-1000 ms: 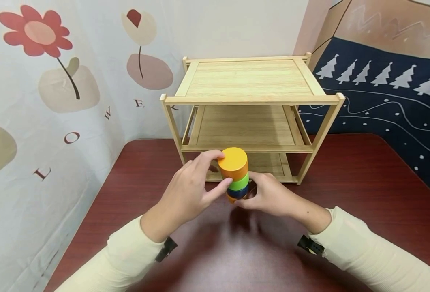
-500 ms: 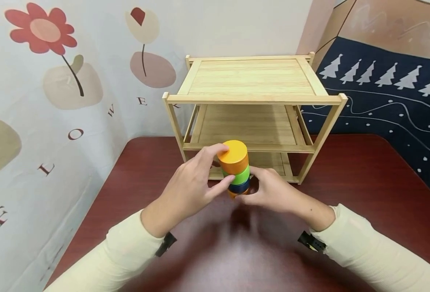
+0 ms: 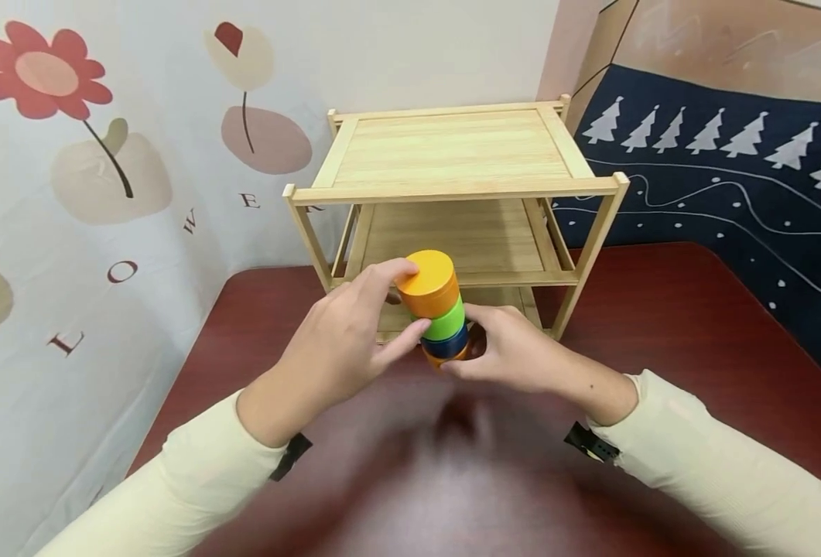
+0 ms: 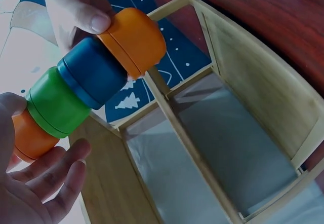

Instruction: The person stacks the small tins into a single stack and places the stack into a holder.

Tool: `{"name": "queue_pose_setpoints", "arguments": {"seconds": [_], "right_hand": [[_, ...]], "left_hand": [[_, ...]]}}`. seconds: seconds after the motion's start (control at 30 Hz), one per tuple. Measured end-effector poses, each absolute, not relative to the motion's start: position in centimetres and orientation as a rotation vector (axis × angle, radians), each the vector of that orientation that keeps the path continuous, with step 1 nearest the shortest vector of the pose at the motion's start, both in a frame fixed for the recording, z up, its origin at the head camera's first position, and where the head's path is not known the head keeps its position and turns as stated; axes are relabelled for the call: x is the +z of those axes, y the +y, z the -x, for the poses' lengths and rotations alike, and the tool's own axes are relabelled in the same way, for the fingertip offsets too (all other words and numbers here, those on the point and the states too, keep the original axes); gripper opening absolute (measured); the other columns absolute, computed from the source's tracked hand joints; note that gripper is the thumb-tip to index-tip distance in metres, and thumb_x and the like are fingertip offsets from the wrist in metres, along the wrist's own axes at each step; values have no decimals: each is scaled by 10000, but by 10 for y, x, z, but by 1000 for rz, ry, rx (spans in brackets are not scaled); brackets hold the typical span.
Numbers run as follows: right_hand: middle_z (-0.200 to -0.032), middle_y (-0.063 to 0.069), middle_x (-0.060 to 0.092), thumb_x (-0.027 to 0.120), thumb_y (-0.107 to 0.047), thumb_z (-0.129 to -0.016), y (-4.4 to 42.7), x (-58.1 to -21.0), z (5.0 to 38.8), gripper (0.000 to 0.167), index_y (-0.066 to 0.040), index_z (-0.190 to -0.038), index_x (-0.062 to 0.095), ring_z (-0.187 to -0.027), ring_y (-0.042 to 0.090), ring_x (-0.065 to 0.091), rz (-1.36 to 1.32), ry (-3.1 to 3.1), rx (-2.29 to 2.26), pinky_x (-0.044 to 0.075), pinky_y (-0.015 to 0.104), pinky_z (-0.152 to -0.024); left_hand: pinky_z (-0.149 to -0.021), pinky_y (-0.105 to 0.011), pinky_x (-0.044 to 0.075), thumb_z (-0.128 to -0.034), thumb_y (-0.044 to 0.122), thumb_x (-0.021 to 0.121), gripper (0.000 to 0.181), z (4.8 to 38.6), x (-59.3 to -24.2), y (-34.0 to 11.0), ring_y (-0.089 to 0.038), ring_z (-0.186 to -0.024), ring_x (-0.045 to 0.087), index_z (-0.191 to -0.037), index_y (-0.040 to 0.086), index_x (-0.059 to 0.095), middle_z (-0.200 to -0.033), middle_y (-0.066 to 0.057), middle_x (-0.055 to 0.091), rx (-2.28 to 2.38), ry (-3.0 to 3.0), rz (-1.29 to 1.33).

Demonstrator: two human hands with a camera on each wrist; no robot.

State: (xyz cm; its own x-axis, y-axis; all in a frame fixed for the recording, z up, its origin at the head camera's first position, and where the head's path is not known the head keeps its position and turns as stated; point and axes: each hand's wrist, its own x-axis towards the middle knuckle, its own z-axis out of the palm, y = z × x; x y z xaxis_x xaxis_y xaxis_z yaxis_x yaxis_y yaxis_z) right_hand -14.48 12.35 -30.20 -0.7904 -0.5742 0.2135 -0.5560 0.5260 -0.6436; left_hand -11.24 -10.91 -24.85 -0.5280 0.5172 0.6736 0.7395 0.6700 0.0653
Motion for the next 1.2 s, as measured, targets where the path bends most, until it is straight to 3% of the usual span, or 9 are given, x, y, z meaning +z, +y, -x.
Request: {"name": "queue_pose_setpoints", "arguments": {"seconds": [0.1,0.37,0.83,1.2], "right_hand": [[-927,-22,710,847,-278,-772,124,-298,146,435,-126,-1124,641,-791,192,691,990,2720,-1154,564,264,-704],[-956,-28,719,848,-339,-783,126,-290,148,460,-135,-1142,645,-808,139,676,923,2733,-1183,582,334,-743],[-922,-53,716,850,-412,-781,126,-270,151,461,-144,-1106,664,-756,118,636,913,2828,-1179,542,287,-670],[-958,-44,746,835,-435,-795,125,-251,153,497,-122,-1146,671,-802,138,652,945,2917,-1125,549,308,-697]], "left_hand": [[-710,-358,562,-863,270,784,589,115,-243,-109,-207,-881,694,-1312,52,473,-1114,-71,659,-441,-2258,969],[-712,-351,576,-889,281,757,573,126,-229,-108,-194,-907,709,-1323,57,459,-1114,-73,654,-457,-2307,978],[-781,-334,577,-922,293,726,568,135,-207,-107,-179,-965,698,-1355,89,420,-1220,-82,627,-666,-2359,982],[-834,-353,567,-937,341,701,584,139,-187,-105,-183,-922,694,-1379,107,398,-1296,-85,609,-739,-2427,890]]}}
